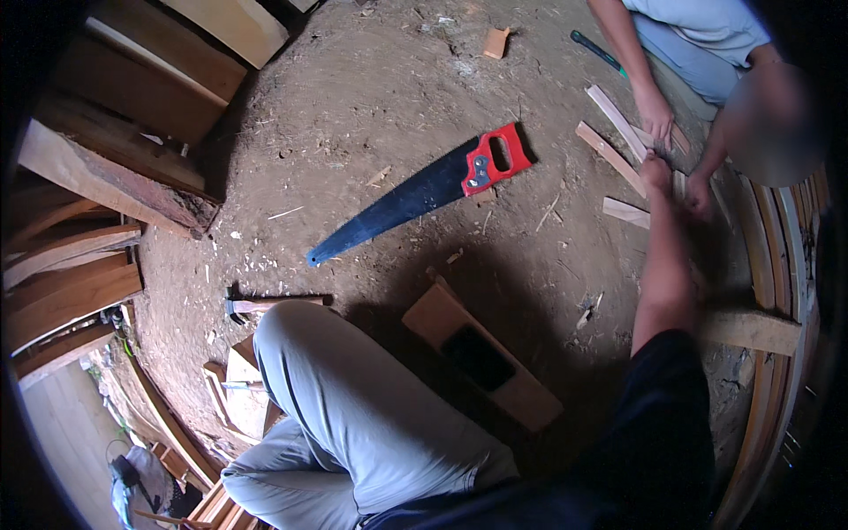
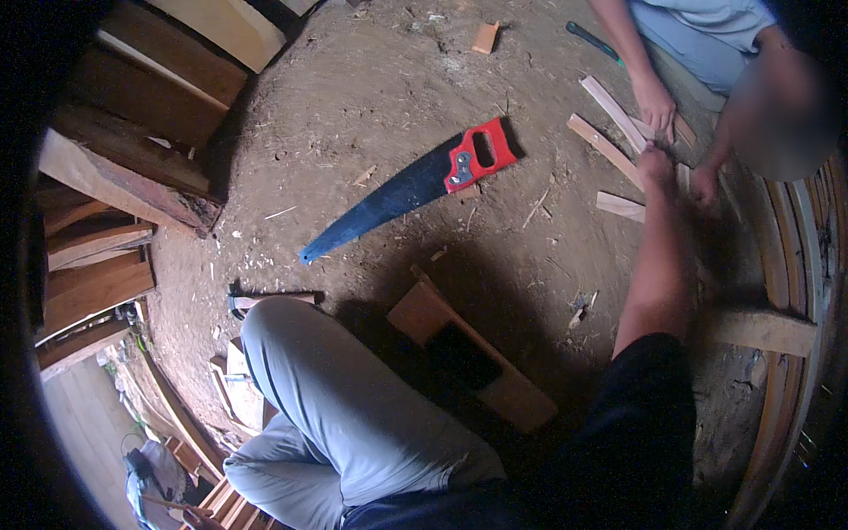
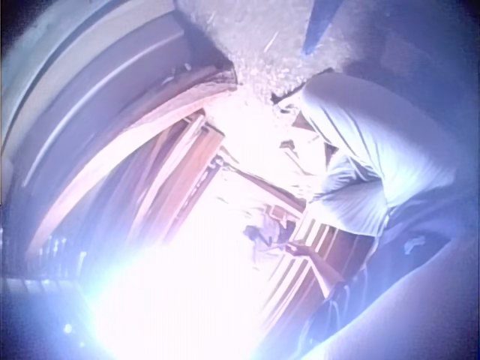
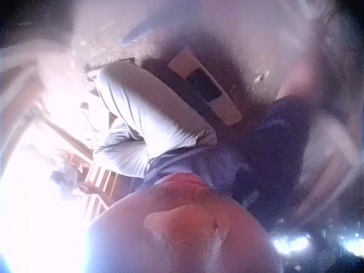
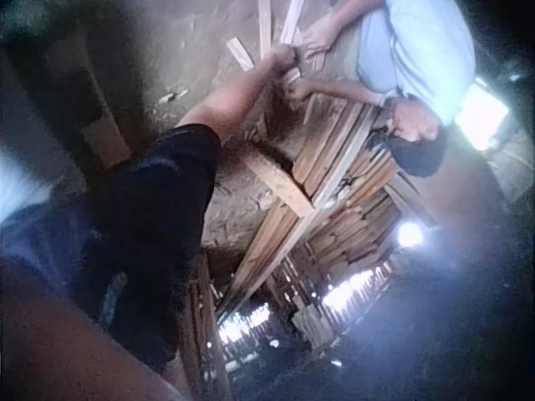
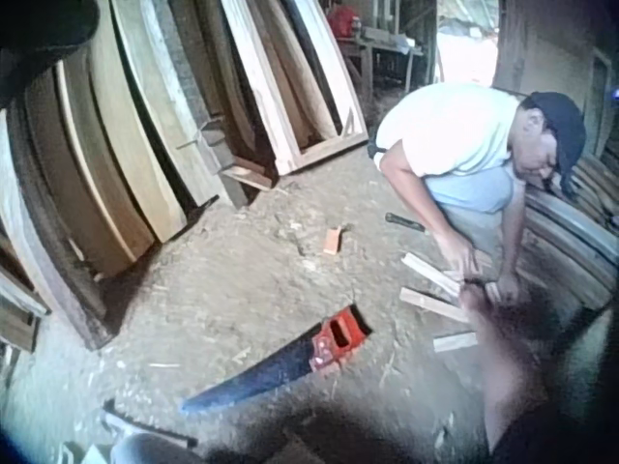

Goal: The person sits cross-legged on the floor and assembles small wooden pieces into a frame. They use a hammer to drive nails into the wood, occasionally picking up additional pieces and adjusting the alignment of the frame.

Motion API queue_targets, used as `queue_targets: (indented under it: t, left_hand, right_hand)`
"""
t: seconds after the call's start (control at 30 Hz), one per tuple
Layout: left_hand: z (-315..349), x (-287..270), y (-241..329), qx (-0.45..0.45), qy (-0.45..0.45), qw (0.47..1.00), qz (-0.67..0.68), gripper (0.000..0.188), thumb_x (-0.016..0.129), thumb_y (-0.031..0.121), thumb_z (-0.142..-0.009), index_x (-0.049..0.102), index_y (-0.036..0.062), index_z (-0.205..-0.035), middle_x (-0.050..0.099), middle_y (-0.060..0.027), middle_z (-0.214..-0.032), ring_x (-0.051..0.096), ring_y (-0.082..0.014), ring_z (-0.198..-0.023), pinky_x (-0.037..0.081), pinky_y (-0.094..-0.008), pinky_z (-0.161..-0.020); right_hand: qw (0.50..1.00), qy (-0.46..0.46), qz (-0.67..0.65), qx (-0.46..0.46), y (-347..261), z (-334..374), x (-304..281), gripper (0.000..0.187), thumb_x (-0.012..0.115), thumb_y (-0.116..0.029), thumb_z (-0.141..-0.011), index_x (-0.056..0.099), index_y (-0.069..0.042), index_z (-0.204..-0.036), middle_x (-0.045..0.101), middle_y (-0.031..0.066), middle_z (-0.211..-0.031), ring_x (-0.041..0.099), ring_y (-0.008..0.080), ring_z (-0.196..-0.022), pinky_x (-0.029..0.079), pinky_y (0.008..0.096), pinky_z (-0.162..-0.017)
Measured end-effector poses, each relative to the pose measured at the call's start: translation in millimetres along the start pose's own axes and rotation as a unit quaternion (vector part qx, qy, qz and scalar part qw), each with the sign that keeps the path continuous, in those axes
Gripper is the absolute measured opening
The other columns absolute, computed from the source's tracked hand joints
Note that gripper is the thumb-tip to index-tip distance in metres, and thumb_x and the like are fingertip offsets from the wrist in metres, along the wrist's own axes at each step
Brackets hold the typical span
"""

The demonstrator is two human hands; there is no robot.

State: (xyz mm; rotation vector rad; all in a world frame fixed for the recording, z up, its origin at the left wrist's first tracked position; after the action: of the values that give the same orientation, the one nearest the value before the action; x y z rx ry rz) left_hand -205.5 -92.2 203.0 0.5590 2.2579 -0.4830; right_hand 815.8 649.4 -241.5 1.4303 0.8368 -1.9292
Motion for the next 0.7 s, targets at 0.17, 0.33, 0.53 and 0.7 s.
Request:
queue_targets:
  t: [0.17,0.33,0.53,0.7]
  left_hand:
    - [0,22,4,0.014,0.006,1.000,-0.008,0.025,0.056,0.024,-0.099,0.061,0.0000,-0.105,0.060,-0.0111,-0.082,0.059,-0.0227,-0.069,0.050,-0.0350,-0.064]
    - [1,15,-10,0.022,0.010,0.999,-0.031,0.024,0.057,0.023,-0.098,0.061,0.0004,-0.103,0.060,-0.0113,-0.082,0.059,-0.0232,-0.068,0.050,-0.0353,-0.063]
    - [3,-18,-28,0.027,0.016,0.998,-0.062,0.022,0.058,0.022,-0.096,0.062,0.0008,-0.100,0.061,-0.0115,-0.081,0.060,-0.0237,-0.068,0.050,-0.0356,-0.061]
    - [12,16,-30,0.024,0.002,0.998,-0.055,0.020,0.058,0.021,-0.095,0.063,0.0011,-0.098,0.062,-0.0117,-0.080,0.060,-0.0242,-0.067,0.050,-0.0359,-0.059]
  right_hand:
    - [0.974,0.210,-0.077,-0.028,26,31,-38,0.031,0.060,-0.030,-0.088,0.075,-0.020,-0.114,0.073,0.0189,-0.107,0.070,0.0368,-0.103,0.056,0.0457,-0.089]
    - [0.988,0.147,0.012,0.037,32,6,-51,0.035,0.061,-0.037,-0.091,0.073,-0.017,-0.117,0.071,0.0185,-0.116,0.068,0.0365,-0.109,0.054,0.0474,-0.093]
    - [0.994,0.077,0.075,0.037,8,-11,-34,0.042,0.055,-0.043,-0.097,0.070,-0.012,-0.122,0.066,0.0209,-0.125,0.064,0.0396,-0.117,0.051,0.0501,-0.098]
    - [0.989,0.076,0.124,0.016,73,-85,-27,0.045,0.053,-0.044,-0.098,0.070,-0.008,-0.121,0.067,0.0214,-0.125,0.064,0.0397,-0.117,0.051,0.0505,-0.099]
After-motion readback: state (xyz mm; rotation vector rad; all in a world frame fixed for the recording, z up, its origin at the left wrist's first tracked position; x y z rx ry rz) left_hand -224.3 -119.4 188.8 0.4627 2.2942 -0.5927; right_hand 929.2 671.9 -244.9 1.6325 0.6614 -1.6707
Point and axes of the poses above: each hand's wrist, its own z-axis away from the middle knuckle, its own x-axis out of the palm, y = z × x, the point moved 6 cm from there along -z, towards the middle knuckle
